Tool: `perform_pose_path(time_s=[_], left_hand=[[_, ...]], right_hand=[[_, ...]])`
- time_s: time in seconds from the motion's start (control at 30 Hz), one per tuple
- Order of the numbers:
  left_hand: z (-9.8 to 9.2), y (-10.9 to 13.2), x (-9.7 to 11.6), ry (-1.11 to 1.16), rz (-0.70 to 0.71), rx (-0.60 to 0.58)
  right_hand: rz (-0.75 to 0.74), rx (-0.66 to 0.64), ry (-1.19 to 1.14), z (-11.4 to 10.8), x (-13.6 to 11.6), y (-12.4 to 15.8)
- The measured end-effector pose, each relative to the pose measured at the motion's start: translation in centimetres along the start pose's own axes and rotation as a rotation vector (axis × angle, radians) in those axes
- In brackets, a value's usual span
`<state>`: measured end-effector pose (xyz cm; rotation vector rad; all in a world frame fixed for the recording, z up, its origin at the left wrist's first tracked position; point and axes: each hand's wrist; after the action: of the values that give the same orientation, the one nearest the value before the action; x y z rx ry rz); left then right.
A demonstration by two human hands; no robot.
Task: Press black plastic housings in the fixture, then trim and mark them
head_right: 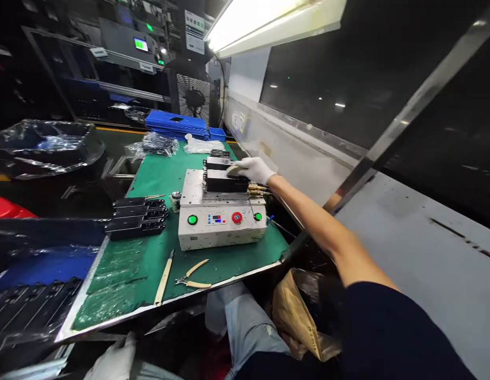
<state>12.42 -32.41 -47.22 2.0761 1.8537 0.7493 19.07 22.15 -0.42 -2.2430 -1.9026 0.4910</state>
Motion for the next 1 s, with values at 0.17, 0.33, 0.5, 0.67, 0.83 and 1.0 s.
perform_pose_path(time_s=[0.17, 0.33, 0.5, 0.67, 0.83, 1.0], left_hand=[[-0.5, 0.9, -0.9, 0.211, 0.026, 0.023], [0.2, 0.9, -0.8, 0.176, 0.059, 0.132], [1.2, 0.9, -1.5, 0.161, 0.112, 0.173], [1.3, 0.7, -1.2, 0.138, 0.113, 0.177], [0.8, 0.8, -0.6, 0.097, 0.092, 0.174], [0.8, 1.3, -0.7, 0.078, 0.091, 0.233]], right_hand=[[0.036, 0.007, 0.044, -0.7, 0.6, 0.3], [-0.215, -0.302, 0.259, 0.3, -8.3, -7.2], [-0.265, -0.585, 0.517, -0.9, -13.9, -10.1], [-0.238, -0.545, 0.523, -1.5, -13.4, -10.4], [-0.232, -0.565, 0.6, 2.9, -13.3, -12.5], [-0.176, -0.712, 0.662, 7.6, -15.6, -13.8]])
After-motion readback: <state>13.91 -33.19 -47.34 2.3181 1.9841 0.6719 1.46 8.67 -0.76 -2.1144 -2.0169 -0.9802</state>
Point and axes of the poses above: each hand's wrist, its own y-axis away from the middle knuckle, its own z-axis out of the palm, x = y × z, and after that the axes turned 1 degree about -x, right-handed
